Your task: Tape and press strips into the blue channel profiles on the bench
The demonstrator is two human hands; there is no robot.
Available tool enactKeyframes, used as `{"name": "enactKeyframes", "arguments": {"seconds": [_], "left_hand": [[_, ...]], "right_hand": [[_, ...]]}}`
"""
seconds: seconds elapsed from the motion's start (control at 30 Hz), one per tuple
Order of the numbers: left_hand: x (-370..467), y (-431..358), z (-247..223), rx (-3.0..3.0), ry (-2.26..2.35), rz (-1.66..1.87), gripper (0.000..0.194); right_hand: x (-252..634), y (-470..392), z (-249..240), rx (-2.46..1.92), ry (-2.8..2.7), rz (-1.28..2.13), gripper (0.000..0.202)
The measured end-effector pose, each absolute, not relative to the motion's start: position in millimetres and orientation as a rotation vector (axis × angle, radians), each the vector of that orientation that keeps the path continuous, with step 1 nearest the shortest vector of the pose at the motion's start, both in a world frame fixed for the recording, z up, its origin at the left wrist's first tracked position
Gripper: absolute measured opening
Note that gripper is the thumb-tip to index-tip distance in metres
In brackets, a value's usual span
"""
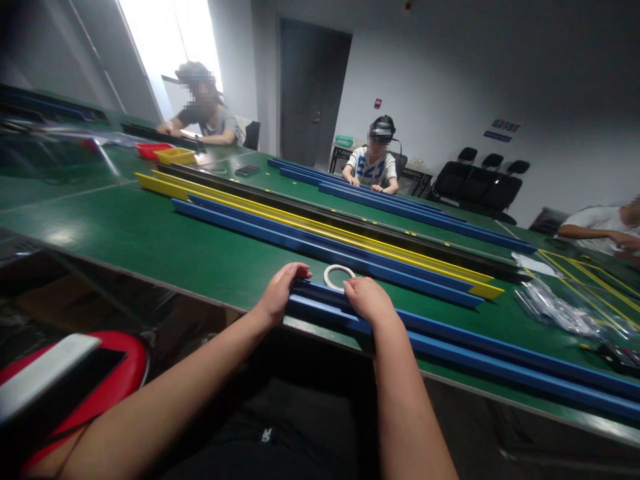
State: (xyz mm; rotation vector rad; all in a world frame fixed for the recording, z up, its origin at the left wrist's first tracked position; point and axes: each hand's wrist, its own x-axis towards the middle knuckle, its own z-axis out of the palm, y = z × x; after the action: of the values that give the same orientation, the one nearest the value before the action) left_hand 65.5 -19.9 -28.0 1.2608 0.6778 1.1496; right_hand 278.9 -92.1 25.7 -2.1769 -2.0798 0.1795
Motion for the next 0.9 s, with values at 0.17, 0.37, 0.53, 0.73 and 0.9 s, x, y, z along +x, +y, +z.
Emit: {"name": "enactKeyframes", "arguments": {"seconds": [0.17,0.37,0.53,0.73,0.9], "left_hand": [[66.8,-21.4,-24.5,1.298,0.716,1.155,0.040],[67.9,-18.7,-26.5,1.339,0.730,1.142,0.036],[68.5,-17.4,-28.2,1.386,0.734,1.125,0.032],[67.9,-17.3,-29.2,1.455,0.736,1.108,0.028],[66.9,-17.4,-29.2,1.460,0.731,1.107,0.027]], "right_hand": [[279.2,-97.1,24.2,-2.187,-2.056,0.156,0.053],[278.0,-98.9,22.9,-2.177,-2.038,0.091,0.053],[278.7,-100.3,21.2,-2.145,-1.981,0.047,0.041],[279.4,-97.8,19.9,-2.226,-1.926,0.179,0.037],[279.0,-98.2,21.6,-2.123,-2.026,0.188,0.040]]}}
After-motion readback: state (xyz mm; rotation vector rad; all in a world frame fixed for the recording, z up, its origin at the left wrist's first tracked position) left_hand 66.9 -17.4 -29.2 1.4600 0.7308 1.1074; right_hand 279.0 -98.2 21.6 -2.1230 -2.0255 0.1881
